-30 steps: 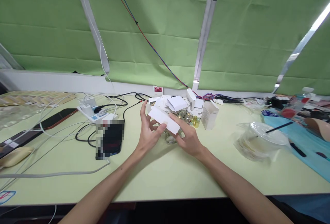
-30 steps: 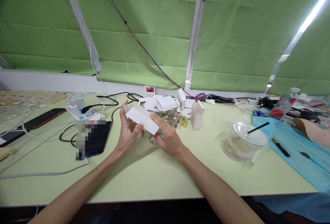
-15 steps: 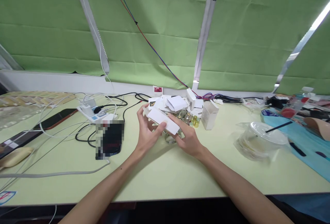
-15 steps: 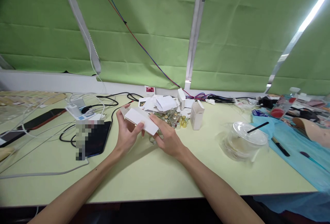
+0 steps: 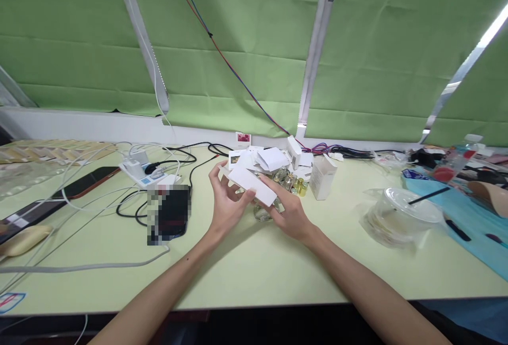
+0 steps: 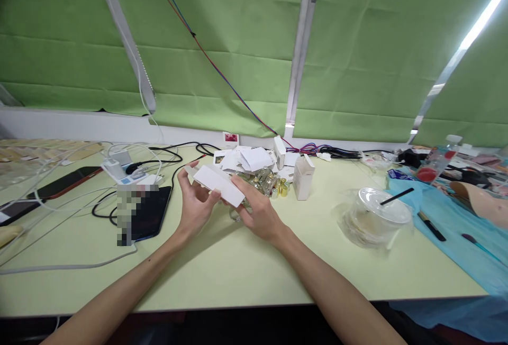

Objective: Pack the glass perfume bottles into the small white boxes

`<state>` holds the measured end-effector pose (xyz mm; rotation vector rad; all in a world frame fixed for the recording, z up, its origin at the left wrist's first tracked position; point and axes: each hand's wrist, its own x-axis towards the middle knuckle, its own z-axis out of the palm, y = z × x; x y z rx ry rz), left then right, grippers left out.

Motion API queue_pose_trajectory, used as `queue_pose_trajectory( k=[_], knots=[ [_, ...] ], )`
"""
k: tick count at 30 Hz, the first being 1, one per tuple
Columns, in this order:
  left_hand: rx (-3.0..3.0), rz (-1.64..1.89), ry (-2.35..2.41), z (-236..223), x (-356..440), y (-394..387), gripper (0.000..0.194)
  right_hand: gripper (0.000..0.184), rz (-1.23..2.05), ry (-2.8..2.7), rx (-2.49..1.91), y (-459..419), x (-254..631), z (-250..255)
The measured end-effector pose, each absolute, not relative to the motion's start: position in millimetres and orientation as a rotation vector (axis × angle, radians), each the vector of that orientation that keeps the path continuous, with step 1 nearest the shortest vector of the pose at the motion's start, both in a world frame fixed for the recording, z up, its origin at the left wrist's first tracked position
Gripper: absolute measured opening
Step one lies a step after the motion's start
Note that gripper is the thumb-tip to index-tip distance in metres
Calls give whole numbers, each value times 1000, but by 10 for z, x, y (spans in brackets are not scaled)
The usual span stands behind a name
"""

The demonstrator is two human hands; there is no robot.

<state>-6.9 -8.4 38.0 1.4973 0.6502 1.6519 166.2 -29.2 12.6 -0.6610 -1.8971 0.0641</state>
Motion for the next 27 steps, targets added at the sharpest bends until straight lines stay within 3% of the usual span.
queue_pose_trajectory(
  k=[27],
  knots=[
    [1507, 1749, 681, 362, -57, -91, 79, 72, 22, -1931, -665, -335, 1670, 222]
  ],
)
